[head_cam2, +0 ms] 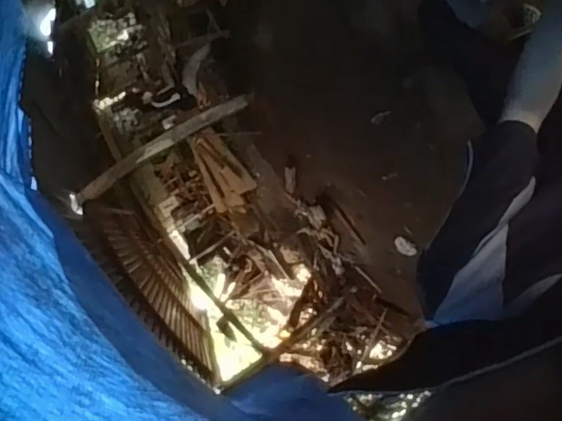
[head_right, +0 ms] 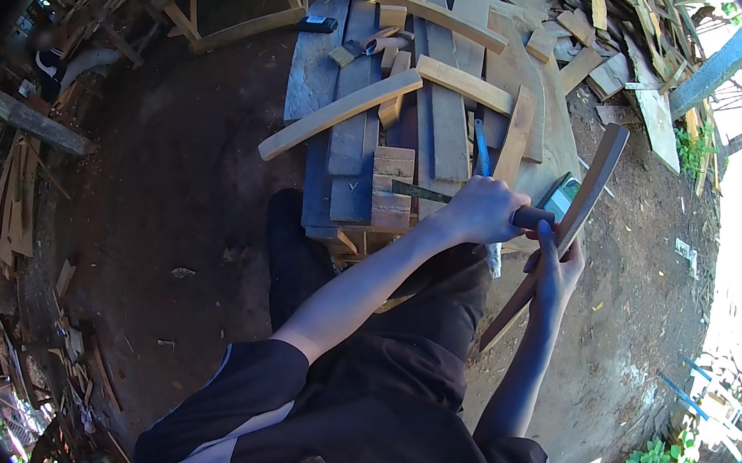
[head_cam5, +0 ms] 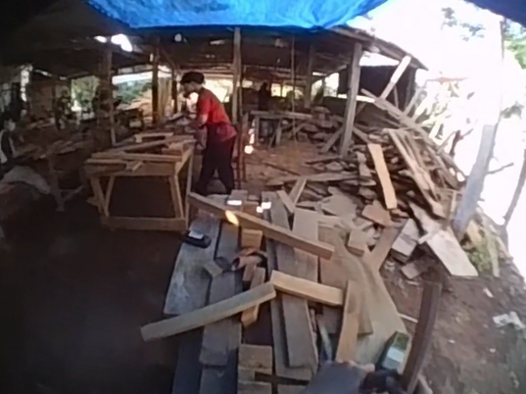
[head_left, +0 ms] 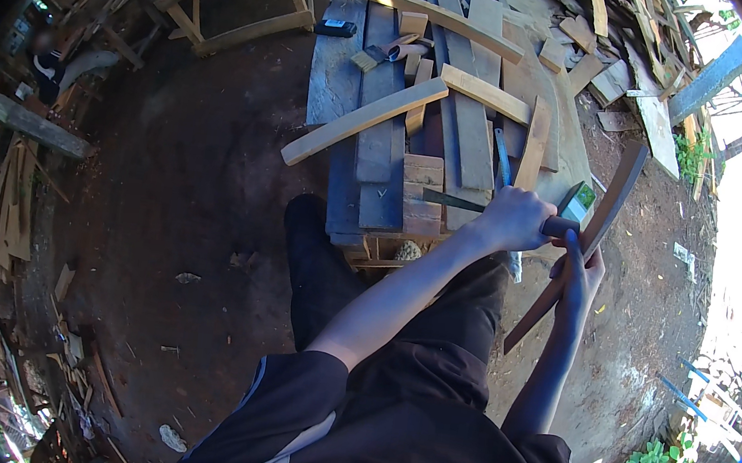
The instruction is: Measure and assemble wooden pieces for a furniture frame.
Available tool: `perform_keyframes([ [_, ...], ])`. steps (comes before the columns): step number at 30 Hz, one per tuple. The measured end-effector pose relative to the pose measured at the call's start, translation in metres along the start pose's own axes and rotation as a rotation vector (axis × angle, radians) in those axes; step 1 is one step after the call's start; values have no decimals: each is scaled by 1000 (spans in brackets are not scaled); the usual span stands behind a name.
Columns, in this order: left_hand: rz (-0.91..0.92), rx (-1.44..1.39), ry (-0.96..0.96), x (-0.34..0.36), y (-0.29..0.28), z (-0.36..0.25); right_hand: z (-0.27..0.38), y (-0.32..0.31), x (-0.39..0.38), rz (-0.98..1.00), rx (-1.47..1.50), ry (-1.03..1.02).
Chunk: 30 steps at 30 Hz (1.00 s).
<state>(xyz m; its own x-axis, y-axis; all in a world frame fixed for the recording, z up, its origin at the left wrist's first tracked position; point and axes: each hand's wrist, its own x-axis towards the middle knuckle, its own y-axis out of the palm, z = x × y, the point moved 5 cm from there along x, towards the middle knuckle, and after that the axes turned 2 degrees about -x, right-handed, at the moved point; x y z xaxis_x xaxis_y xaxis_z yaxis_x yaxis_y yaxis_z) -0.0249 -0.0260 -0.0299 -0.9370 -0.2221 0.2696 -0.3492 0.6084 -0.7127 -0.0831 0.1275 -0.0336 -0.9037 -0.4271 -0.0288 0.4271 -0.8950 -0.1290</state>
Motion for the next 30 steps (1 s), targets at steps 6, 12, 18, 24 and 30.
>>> perform_keyframes([
  [6, -159, -66, 116, -27, -17, 5, 11, 9, -1, 25, 17, -37],
  [12, -504, 65, 230, -126, -66, 1, 14, 2, -1, 20, -2, -52],
  [18, -763, 99, 173, -205, -54, 40, 22, 9, -2, 10, -10, -62],
  [24, -841, 124, 244, -206, -27, 40, 29, 10, -7, 19, -60, -66],
  [30, -852, 102, 237, -206, -29, 43, 31, 10, -9, 11, -89, -59],
])
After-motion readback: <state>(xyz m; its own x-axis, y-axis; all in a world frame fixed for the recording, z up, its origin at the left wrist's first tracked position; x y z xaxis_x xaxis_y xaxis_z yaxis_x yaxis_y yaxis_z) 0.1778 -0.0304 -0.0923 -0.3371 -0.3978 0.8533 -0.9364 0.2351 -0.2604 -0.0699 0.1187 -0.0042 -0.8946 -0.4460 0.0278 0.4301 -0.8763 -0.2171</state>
